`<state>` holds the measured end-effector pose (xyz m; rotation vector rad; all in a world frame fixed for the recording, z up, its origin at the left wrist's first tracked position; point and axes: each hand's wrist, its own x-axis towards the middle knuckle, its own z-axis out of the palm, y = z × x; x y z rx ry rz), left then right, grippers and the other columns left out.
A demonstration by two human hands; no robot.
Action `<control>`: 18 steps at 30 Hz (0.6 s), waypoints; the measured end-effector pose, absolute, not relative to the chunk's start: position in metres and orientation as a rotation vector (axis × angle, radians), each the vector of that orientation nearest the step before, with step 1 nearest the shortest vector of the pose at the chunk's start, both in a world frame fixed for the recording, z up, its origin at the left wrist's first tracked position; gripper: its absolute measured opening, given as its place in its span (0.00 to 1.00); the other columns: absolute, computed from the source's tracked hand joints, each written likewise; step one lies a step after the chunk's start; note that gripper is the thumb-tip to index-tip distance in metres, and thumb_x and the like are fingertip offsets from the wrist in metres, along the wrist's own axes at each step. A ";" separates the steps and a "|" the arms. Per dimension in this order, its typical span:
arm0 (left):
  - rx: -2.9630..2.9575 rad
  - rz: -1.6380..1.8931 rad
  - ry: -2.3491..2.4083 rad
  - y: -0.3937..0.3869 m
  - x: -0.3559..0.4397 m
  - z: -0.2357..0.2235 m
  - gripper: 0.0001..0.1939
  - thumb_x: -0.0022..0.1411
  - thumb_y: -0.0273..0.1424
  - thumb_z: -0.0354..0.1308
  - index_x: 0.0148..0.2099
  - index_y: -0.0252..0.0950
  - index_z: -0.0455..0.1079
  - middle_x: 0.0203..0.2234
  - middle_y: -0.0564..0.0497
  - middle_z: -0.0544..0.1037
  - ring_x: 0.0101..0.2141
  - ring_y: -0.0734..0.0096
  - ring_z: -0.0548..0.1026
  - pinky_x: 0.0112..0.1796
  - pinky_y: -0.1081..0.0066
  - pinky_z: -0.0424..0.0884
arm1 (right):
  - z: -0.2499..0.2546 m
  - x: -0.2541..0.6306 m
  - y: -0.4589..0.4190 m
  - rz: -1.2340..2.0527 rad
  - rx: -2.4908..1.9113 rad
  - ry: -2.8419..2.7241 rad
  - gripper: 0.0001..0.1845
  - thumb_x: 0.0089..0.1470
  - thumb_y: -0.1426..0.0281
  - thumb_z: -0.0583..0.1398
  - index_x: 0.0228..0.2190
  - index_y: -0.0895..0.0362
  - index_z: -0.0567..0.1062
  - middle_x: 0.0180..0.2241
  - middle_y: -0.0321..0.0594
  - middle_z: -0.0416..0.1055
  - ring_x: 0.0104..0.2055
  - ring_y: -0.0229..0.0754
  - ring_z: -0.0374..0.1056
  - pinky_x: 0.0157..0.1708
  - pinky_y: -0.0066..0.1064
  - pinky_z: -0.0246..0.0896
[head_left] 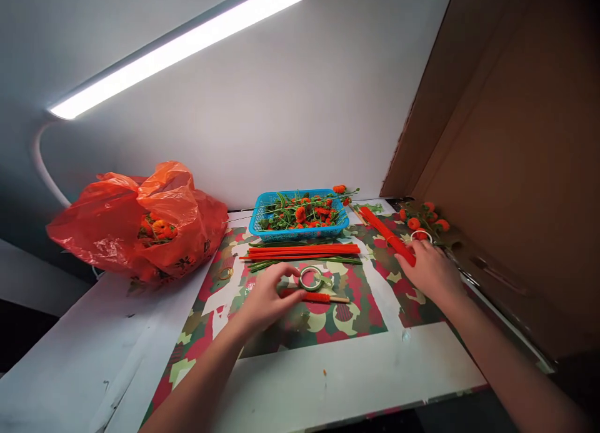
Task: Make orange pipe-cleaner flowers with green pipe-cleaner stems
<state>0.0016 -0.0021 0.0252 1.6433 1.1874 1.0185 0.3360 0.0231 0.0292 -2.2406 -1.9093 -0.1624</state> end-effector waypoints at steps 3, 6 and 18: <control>2.123 0.693 1.117 -0.005 0.001 0.021 0.16 0.47 0.29 0.65 0.41 0.42 0.73 0.41 0.48 0.73 0.43 0.58 0.69 0.44 0.63 0.65 | 0.040 0.311 0.018 0.000 -1.869 -1.918 0.11 0.57 0.63 0.54 0.37 0.56 0.70 0.41 0.44 0.70 0.42 0.48 0.67 0.37 0.35 0.60; 2.299 0.590 1.140 -0.004 0.000 0.018 0.14 0.50 0.29 0.61 0.42 0.41 0.71 0.40 0.47 0.71 0.41 0.58 0.68 0.41 0.62 0.65 | 0.051 0.280 0.015 0.131 -1.584 -1.972 0.09 0.56 0.63 0.55 0.33 0.56 0.71 0.37 0.42 0.71 0.40 0.46 0.67 0.36 0.33 0.59; 2.374 0.586 1.250 0.001 -0.006 0.011 0.04 0.54 0.31 0.60 0.36 0.41 0.72 0.33 0.47 0.73 0.36 0.60 0.70 0.34 0.67 0.63 | 0.019 0.232 0.017 0.444 -1.009 -2.421 0.03 0.55 0.72 0.58 0.29 0.56 0.71 0.29 0.38 0.68 0.34 0.41 0.60 0.36 0.32 0.54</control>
